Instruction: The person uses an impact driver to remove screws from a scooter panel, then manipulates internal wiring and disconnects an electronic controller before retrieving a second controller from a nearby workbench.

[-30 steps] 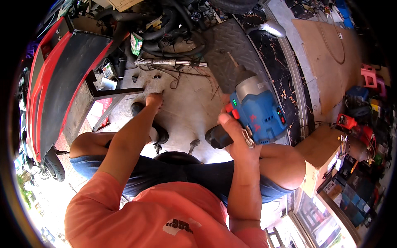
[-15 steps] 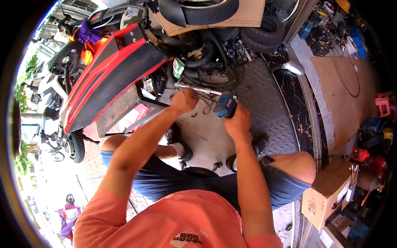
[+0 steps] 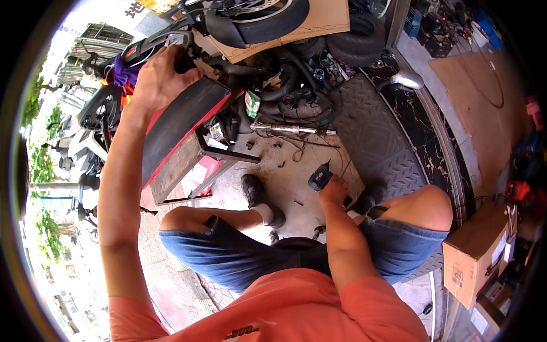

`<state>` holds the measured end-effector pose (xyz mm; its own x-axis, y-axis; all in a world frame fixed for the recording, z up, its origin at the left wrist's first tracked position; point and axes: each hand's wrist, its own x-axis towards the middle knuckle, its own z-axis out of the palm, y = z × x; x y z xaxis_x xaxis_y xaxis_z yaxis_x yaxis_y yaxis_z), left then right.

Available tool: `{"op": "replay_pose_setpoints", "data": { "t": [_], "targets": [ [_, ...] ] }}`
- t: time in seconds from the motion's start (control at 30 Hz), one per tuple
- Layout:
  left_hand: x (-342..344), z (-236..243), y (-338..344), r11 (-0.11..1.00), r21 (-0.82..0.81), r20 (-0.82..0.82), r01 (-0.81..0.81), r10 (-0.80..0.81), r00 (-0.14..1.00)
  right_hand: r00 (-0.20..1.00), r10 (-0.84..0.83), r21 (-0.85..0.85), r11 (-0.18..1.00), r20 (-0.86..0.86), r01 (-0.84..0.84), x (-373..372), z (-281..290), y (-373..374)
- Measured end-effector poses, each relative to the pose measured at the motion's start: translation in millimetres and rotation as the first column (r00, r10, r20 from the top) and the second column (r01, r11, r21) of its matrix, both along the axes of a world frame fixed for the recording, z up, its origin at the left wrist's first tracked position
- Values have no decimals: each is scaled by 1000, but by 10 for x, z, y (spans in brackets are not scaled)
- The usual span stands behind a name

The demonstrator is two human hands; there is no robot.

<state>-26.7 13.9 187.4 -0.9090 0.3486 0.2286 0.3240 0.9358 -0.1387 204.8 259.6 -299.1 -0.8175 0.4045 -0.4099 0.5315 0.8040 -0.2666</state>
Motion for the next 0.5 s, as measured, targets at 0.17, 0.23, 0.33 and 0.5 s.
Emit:
{"op": "replay_pose_setpoints", "data": {
  "t": [0.17,0.23,0.33,0.5],
  "targets": [
    [-13,-32,-70,985,108,-71,132,-125,990,997,-76,-62,995,-24,75,-24,-142,103],
    [16,-47,-51,980,162,-63,114,-105,992,996,-89,-65,994,13,90,-22,-45,114],
    [38,-54,-71,982,164,-51,89,-82,995,977,-213,20,977,-3,213,-191,153,-80],
    [18,-35,-14,976,184,-64,112,-102,993,755,-251,-389,921,-606,-6,-1229,333,-562]
  ]
}}
